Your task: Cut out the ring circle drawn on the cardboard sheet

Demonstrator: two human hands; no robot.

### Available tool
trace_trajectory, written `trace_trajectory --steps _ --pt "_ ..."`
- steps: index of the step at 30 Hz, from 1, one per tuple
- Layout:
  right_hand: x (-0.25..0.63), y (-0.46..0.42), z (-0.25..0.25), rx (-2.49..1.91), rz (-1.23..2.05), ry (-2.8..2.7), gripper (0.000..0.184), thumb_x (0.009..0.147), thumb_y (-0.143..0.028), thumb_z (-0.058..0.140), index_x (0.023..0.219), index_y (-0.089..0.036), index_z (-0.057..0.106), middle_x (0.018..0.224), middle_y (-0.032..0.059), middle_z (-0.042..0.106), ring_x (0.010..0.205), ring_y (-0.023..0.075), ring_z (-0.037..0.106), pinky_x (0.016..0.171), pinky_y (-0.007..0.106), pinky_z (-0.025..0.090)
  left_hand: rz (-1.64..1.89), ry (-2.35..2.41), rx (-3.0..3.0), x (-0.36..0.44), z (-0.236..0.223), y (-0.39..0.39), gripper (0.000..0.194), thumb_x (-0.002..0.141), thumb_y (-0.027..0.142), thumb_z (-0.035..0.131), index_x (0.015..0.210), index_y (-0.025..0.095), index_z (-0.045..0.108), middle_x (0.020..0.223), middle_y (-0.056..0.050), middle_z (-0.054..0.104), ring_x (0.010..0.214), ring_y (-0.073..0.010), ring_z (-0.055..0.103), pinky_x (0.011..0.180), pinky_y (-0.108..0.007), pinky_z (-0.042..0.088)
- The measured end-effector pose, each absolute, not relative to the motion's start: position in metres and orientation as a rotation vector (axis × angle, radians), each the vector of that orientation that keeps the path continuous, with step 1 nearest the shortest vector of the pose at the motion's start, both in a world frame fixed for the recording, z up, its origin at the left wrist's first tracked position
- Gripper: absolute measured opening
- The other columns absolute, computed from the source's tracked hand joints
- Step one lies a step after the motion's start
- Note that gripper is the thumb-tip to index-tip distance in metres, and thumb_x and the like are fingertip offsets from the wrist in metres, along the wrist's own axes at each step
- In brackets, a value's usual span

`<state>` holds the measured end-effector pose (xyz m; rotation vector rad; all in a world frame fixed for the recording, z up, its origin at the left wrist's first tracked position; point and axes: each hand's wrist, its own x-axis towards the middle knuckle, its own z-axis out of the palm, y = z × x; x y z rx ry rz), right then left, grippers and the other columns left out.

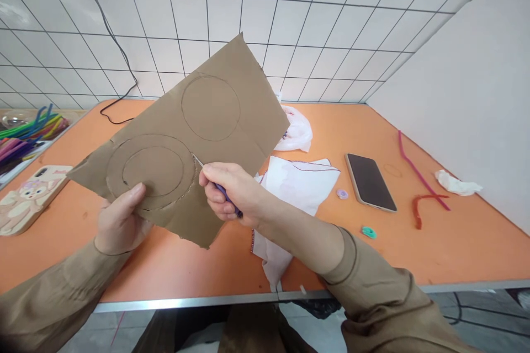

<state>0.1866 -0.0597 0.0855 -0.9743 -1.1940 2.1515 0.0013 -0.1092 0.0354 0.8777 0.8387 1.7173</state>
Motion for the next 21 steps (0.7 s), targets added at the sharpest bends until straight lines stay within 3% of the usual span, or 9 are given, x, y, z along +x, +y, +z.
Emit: trace_trajectory --steps 10,21 --pt "0.1893 -0.0588 0.0869 -0.92 2.253 -1.05 0.029 0.094 -0.035 0.042 0.077 -0.017 0.055 0.048 -0.0086 0.036 0.034 0.0028 0.019 0.032 0.013 0.02 1.748 0.843 0.818 0.0002 0.0338 -0.1053 0.038 0.078 0.027 0.073 0.116 0.027 0.069 0.107 -0.005 0.076 0.119 -0.031 0.061 0.099 -0.046 0.053" --pt "0.1908 -0.057 0.0879 -0.918 2.288 -1.053 0.03 0.094 -0.037 0.043 0.076 -0.017 0.056 0.047 -0.0086 0.035 0.034 0.0028 0.018 0.031 0.013 0.02 1.719 0.878 0.905 -0.001 0.0338 -0.1059 0.038 0.08 0.031 0.071 0.118 0.029 0.067 0.11 -0.005 0.075 0.121 -0.0331 0.06 0.096 -0.049 0.055"
